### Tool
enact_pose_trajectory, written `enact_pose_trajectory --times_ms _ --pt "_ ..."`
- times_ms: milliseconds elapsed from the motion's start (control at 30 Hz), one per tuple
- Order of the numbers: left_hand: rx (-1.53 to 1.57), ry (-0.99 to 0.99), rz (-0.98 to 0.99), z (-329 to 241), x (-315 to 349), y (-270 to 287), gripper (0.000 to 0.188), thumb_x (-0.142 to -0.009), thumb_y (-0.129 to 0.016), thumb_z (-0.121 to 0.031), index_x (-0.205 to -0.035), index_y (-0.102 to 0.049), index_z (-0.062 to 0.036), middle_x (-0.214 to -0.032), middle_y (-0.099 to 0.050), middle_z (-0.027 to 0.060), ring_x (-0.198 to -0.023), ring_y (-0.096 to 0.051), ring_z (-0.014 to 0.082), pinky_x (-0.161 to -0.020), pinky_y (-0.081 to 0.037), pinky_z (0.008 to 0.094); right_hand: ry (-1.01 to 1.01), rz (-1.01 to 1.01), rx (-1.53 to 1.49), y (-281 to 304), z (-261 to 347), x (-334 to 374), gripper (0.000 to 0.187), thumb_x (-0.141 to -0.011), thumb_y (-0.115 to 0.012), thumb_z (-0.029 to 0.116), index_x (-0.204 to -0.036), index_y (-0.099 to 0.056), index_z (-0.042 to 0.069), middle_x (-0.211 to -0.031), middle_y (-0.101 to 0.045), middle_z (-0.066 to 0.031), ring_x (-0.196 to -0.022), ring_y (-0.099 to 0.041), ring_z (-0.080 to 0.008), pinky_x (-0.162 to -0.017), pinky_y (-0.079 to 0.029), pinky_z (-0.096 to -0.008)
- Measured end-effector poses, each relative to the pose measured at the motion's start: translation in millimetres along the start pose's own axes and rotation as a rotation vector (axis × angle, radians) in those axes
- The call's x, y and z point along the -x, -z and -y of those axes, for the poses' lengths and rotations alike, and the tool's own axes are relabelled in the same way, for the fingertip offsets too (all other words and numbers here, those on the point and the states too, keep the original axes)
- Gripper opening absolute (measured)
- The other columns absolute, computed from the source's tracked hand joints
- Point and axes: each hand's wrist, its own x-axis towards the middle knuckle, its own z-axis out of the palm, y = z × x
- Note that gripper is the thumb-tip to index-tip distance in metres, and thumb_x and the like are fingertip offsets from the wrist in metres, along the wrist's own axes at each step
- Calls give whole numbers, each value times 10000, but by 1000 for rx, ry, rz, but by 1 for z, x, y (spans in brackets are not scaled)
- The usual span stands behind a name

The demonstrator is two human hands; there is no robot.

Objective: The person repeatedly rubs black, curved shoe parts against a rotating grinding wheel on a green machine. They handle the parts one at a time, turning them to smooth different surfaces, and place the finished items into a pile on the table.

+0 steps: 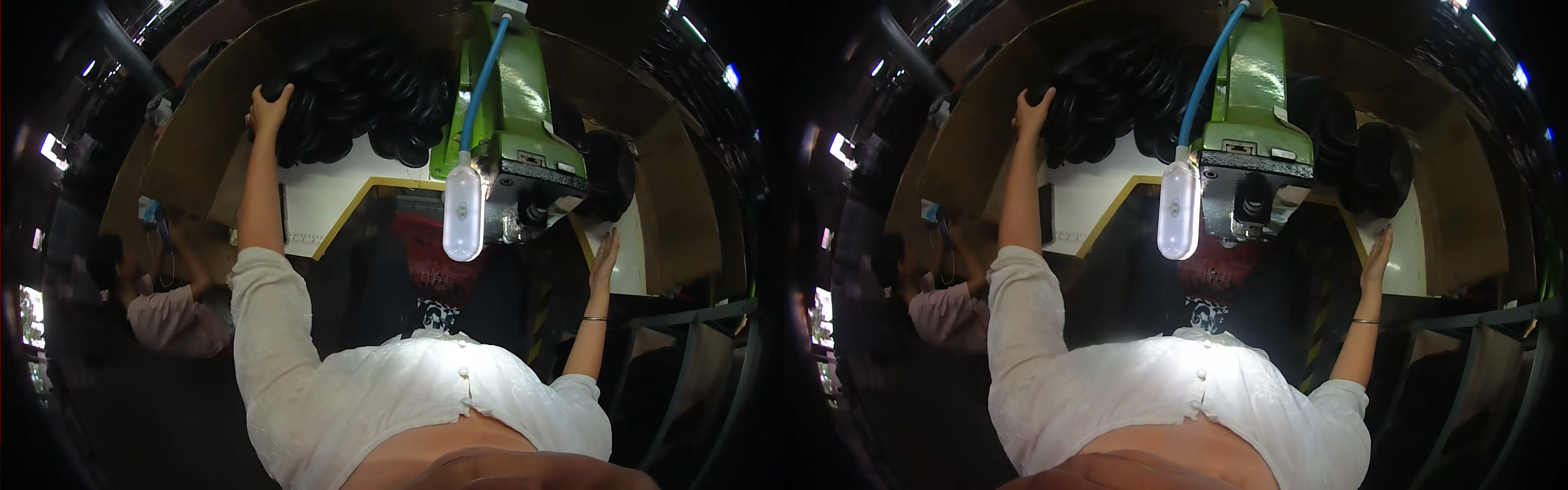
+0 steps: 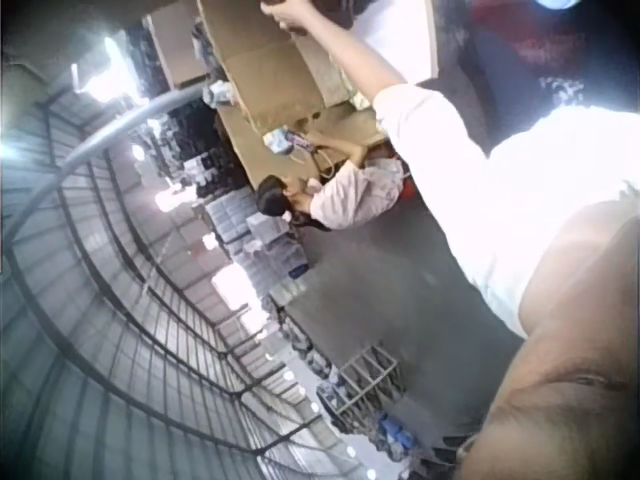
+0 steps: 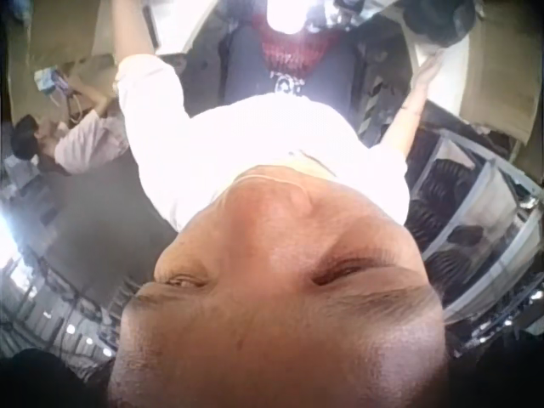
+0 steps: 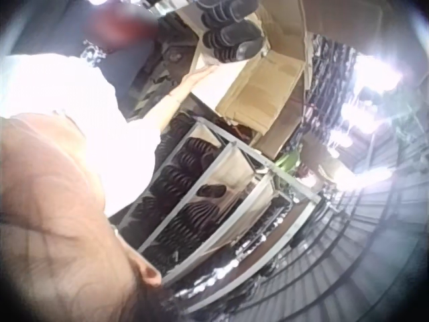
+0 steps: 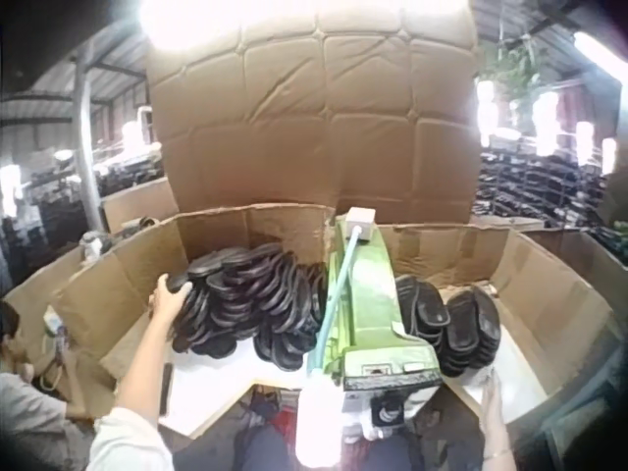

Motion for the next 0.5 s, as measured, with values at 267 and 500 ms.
enact_pose_trajectory --times_ms 267,500 --pt "-328 -339 23 -2 -26 9 415 -800 -539 -410 -1099 -573 -124 -1009 -587 156 -979 -560 348 -814 -455 437 -85 -17 -37 -19 5 50 615 -890 -396 479 -1325 -339 48 -1394 -287 -120 -1326 -184 -256 -1064 -144 -369" --pt "211 -622 -620 -40 128 119 301 -846 -573 -255 -932 -595 32 -878 -571 146 -830 -565 257 -726 -462 357 -245 -18 161 -13 -20 123 318 -856 -569 273 -1091 -581 59 -997 -609 -67 -873 -572 -132 -731 -459 -252"
